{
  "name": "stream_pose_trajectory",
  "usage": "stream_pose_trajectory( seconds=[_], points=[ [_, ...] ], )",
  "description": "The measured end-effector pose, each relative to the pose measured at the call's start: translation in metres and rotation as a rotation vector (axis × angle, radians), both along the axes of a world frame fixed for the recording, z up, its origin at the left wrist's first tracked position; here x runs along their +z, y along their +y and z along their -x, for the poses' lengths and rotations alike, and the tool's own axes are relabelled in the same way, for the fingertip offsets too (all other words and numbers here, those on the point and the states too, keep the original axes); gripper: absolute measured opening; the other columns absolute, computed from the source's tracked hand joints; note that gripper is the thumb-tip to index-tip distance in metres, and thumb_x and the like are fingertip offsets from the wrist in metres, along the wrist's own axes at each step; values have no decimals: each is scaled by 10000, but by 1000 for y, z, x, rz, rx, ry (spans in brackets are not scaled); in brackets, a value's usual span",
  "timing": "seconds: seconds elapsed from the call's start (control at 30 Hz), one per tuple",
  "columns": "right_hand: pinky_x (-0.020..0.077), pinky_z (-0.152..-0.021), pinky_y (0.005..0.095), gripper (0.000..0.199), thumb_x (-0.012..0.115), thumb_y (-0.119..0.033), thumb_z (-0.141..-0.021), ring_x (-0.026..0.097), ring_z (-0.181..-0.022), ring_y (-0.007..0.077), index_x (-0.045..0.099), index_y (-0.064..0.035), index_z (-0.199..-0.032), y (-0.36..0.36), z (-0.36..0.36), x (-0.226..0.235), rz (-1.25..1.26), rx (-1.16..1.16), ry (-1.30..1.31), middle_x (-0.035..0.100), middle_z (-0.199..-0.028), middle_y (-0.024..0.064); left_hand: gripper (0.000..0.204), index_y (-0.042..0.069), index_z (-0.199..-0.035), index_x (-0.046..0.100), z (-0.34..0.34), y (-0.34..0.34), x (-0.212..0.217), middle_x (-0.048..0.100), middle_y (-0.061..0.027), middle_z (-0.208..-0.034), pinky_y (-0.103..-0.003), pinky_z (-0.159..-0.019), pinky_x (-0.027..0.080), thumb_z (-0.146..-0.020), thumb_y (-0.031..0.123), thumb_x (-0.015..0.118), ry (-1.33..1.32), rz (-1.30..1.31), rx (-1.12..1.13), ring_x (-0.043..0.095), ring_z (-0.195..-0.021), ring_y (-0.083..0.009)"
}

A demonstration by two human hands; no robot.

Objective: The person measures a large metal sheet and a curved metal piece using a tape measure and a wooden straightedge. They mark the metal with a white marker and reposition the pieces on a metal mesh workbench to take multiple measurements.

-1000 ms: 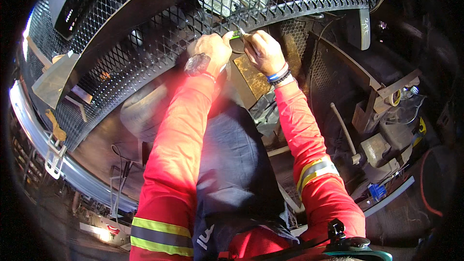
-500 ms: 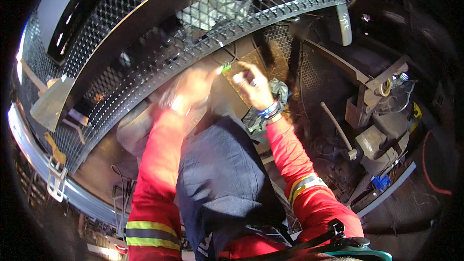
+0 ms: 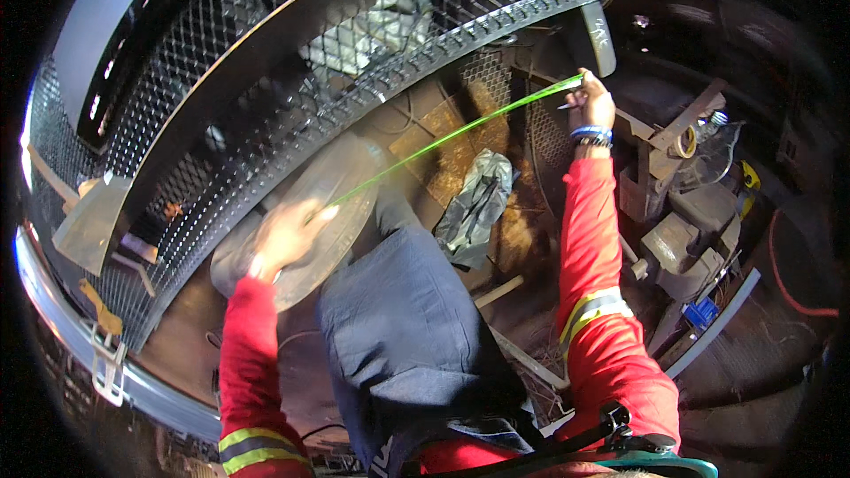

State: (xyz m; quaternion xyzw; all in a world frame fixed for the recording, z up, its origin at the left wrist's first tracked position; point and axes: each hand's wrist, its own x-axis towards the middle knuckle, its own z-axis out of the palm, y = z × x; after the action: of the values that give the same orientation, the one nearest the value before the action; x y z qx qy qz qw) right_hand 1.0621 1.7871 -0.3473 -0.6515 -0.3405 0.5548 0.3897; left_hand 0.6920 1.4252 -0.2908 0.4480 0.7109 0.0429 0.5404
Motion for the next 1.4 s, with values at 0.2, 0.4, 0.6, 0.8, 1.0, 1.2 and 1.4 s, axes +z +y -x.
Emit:
stream_pose_trajectory(
  seconds=[0.2, 0.4, 0.6, 0.8, 1.0, 1.2, 1.4],
  points=[
    [296, -477, 232, 80, 613, -96, -893, 319, -499, 60, 600, -23, -923, 74, 14, 18, 53, 298, 133, 384, -623, -53, 437, -3, -691, 564, 20, -33, -5, 519, -141, -560, -373, -514, 399, -958, 339, 515, -91, -82, 83, 522, -503, -249],
    [295, -424, 248, 106, 671, -110, -852, 345, -454, 79, 597, -34, -844, 74, 94, 15, 119, 215, 113, 471, -627, -15, 452, -1, -711, 569, 1, 18, 2, 515, -141, -564, -361, -507, 384, -969, 364, 500, -44, -162, 213, 508, -498, -212],
    [276, -387, 263, 185, 678, -155, -861, 331, -411, 100, 564, -67, -744, 127, 107, -6, 196, 106, 1, 506, -596, 8, 466, -3, -732, 582, -5, 80, 14, 557, -252, -707, -494, -589, 401, -949, 395, 473, 32, -90, 213, 556, -686, -448],
    [280, -384, 268, 132, 644, -146, -863, 338, -396, 106, 571, -76, -778, 141, 84, -19, 179, -16, -139, 511, -599, 26, 511, 6, -728, 612, 8, 112, -4, 581, -216, -667, -444, -577, 415, -945, 449, 479, 90, -172, 192, 558, -594, -364],
    [319, -365, 291, 121, 663, -136, -835, 379, -391, 123, 593, -57, -778, 148, 72, -23, 165, -23, -163, 548, -624, 46, 518, 24, -804, 676, 6, 127, -20, 643, -227, -827, -498, -718, 466, -938, 465, 438, 198, -81, 103, 620, -812, -426],
    [298, -371, 283, 102, 649, -128, -841, 371, -389, 114, 598, -58, -787, 133, 80, -21, 161, 4, -192, 517, -599, 35, 531, 20, -800, 662, 5, 111, -25, 633, -229, -808, -498, -688, 456, -943, 481, 439, 211, -73, 147, 611, -789, -422],
    [298, -379, 280, 122, 631, -122, -843, 386, -419, 117, 562, -63, -763, 144, 80, -17, 146, -64, -157, 498, -609, 32, 511, 20, -842, 674, 3, 124, -9, 645, -232, -838, -493, -719, 474, -944, 458, 431, 165, -18, 142, 621, -817, -426]
  ],
)
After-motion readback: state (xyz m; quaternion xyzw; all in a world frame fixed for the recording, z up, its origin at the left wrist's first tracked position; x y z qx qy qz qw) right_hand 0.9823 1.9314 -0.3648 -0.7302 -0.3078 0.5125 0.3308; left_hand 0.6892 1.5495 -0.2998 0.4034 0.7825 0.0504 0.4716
